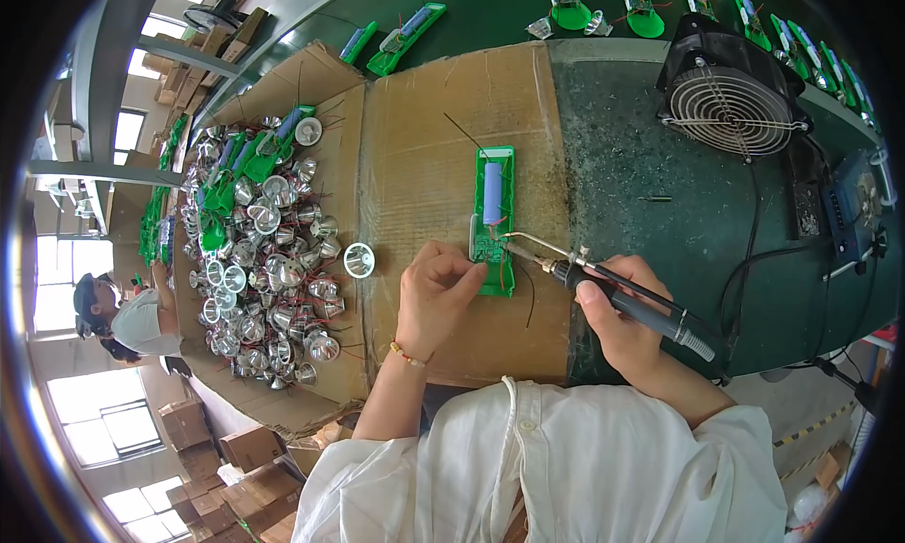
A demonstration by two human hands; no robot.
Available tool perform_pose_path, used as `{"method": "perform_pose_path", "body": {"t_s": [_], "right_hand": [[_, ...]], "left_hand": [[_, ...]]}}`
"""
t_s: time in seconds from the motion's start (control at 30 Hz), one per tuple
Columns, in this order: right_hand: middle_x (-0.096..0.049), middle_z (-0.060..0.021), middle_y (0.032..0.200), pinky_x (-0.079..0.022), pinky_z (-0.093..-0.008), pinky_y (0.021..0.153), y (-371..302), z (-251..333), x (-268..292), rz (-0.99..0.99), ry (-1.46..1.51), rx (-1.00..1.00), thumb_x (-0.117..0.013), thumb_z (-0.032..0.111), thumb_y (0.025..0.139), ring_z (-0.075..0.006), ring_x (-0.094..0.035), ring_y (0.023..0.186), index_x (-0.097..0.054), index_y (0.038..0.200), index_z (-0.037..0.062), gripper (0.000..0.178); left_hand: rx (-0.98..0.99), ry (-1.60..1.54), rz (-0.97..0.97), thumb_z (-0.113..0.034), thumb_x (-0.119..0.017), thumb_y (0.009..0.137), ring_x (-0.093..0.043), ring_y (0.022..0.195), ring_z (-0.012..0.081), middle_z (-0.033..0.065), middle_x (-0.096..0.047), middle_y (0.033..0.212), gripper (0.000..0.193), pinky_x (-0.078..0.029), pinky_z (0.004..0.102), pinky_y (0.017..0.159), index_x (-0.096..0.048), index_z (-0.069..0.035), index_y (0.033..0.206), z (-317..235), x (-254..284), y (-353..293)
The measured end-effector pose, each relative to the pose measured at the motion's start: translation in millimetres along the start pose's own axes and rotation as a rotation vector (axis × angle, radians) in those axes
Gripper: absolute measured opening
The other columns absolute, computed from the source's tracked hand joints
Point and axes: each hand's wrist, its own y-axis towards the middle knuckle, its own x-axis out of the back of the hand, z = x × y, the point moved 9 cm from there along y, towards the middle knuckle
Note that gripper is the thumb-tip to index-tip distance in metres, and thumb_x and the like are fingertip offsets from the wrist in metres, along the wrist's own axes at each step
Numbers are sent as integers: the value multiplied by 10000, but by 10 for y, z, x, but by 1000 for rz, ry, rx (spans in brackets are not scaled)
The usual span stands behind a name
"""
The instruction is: Perform precision soldering on circuit boards inside flashlight housings on an assembly line.
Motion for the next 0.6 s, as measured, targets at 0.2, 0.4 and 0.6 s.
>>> {"method": "perform_pose_path", "body": {"t_s": [0.2,0.4,0.6], "right_hand": [[-592,-67,701,-411,-227,556,63,9,118,-103,0,40,-619,114,830,-84,-521,602,-527,854,-5,152],[-590,-60,697,-405,-214,562,134,-122,441,-187,5,18,-617,114,834,-77,-509,600,-528,860,-4,149],[-599,-56,703,-416,-199,551,211,-339,528,-260,49,-88,-633,122,824,-71,-524,597,-529,886,-2,174]], "left_hand": [[-49,25,-15,-97,-689,741,-544,619,149,73,-566,801,102,-438,260,549,-655,-1,734,-25,35,-6],[144,-228,-33,-99,-672,771,-621,572,129,81,-649,700,97,-476,248,520,-662,-3,783,132,182,-51],[49,196,123,-143,-611,730,-573,468,149,126,-592,552,151,-454,289,490,-641,-10,666,-40,-33,784]]}}
